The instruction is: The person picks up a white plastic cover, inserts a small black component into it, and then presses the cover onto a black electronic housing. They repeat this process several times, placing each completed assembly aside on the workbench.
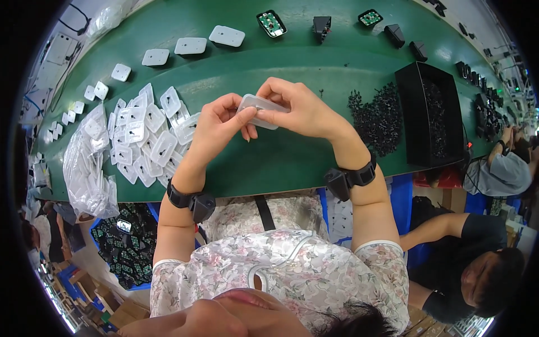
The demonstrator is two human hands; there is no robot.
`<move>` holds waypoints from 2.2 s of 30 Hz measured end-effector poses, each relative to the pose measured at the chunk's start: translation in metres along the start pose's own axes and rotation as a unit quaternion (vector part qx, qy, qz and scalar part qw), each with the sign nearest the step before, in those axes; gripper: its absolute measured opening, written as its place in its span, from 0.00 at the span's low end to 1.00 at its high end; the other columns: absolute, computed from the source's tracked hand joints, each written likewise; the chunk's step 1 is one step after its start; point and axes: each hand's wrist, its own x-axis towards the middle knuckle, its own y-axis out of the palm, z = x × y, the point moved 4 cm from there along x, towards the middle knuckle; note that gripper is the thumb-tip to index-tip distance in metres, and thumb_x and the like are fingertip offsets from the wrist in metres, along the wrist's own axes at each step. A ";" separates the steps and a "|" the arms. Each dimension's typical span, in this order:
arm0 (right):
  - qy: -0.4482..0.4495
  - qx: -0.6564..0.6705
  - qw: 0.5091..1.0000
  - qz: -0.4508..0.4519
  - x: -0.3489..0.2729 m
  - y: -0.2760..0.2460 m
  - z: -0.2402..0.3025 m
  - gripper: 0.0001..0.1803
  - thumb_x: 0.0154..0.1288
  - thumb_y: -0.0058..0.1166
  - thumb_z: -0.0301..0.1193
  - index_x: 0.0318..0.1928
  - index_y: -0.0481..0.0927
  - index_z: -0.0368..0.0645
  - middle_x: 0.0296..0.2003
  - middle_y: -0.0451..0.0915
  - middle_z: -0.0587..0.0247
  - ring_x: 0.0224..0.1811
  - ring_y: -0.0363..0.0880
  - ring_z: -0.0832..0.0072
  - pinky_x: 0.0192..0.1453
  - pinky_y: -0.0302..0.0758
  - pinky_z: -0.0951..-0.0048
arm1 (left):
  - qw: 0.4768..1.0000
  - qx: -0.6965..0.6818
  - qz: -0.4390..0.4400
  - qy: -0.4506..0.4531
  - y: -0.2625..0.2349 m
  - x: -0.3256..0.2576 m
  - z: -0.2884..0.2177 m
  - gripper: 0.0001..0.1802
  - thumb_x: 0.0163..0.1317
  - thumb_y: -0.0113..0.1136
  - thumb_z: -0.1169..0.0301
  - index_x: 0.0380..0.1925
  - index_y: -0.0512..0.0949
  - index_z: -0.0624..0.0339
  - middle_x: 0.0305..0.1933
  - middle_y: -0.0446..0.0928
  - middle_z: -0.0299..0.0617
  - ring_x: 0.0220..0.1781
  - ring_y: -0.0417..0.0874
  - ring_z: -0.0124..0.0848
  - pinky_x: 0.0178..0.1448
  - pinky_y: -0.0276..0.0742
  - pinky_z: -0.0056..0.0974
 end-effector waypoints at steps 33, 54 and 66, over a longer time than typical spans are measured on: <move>-0.048 -0.277 0.935 -0.215 0.096 -0.071 -0.019 0.24 0.53 0.59 0.37 0.50 0.74 0.43 0.45 0.75 0.55 0.50 0.73 0.64 0.54 0.70 0.67 | 0.805 0.549 -0.182 0.130 0.001 0.005 0.009 0.18 0.53 0.63 0.62 0.38 0.72 0.61 0.37 0.71 0.46 0.35 0.77 0.44 0.36 0.76 0.42; -0.179 -0.371 0.910 -0.053 -0.002 0.012 0.002 0.16 0.56 0.56 0.23 0.47 0.78 0.41 0.49 0.78 0.60 0.51 0.75 0.61 0.55 0.73 0.65 | 0.810 0.527 -0.076 0.246 -0.010 -0.045 0.001 0.32 0.51 0.49 0.86 0.60 0.66 0.58 0.65 0.66 0.43 0.66 0.66 0.41 0.65 0.61 0.47; -0.214 -0.401 0.891 -0.001 -0.002 0.020 -0.007 0.17 0.55 0.56 0.23 0.48 0.77 0.43 0.49 0.78 0.61 0.50 0.76 0.63 0.51 0.75 0.67 | 0.768 0.609 -0.040 0.195 -0.009 -0.052 0.016 0.34 0.50 0.46 0.86 0.61 0.67 0.57 0.66 0.65 0.40 0.68 0.64 0.36 0.69 0.57 0.47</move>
